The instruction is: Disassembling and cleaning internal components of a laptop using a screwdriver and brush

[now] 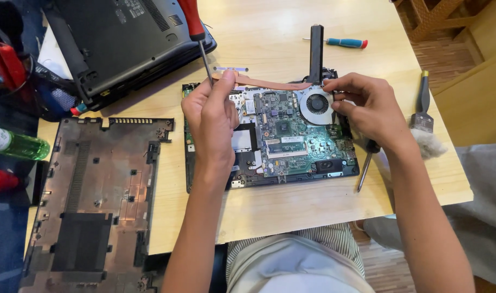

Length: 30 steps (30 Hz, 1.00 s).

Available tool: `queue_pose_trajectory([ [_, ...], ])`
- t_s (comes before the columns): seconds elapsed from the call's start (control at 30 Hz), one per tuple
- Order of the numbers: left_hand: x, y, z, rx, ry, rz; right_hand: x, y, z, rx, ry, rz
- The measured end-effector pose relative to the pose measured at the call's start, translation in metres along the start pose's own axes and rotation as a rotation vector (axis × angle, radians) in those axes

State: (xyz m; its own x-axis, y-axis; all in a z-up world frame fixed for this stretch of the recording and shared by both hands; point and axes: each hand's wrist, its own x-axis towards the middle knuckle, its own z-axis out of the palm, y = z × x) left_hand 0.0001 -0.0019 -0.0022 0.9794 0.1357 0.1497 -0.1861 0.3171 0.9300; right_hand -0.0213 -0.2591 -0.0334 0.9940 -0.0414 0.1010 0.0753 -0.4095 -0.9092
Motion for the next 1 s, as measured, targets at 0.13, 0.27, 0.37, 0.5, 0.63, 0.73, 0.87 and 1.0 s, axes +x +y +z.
queue_pose_trajectory([
  [0.13, 0.001, 0.001, 0.000, 0.025, 0.003, 0.013, -0.001, -0.013, 0.005, -0.001, 0.019, 0.035],
  [0.27, -0.001, 0.003, 0.001, 0.022, 0.006, 0.010, 0.001, -0.006, 0.003, 0.034, 0.031, 0.049],
  [0.37, 0.000, 0.000, 0.001, 0.027, 0.006, 0.012, 0.002, -0.005, 0.000, 0.031, 0.014, 0.019],
  [0.5, 0.000, 0.001, -0.001, 0.047, 0.010, 0.002, -0.007, -0.044, -0.003, -0.093, -0.137, 0.011],
  [0.63, -0.001, 0.002, 0.000, 0.058, 0.007, 0.004, -0.008, -0.043, 0.005, -0.373, -0.174, -0.092],
  [0.73, -0.001, 0.000, 0.001, 0.068, 0.004, -0.004, -0.006, -0.038, 0.006, -0.410, -0.153, -0.145],
  [0.87, -0.002, 0.000, 0.001, 0.062, -0.008, -0.006, -0.006, -0.029, 0.005, -0.419, -0.139, -0.160],
  [1.0, 0.000, 0.002, 0.003, 0.047, 0.002, -0.005, -0.005, -0.028, 0.002, -0.402, -0.149, -0.144],
])
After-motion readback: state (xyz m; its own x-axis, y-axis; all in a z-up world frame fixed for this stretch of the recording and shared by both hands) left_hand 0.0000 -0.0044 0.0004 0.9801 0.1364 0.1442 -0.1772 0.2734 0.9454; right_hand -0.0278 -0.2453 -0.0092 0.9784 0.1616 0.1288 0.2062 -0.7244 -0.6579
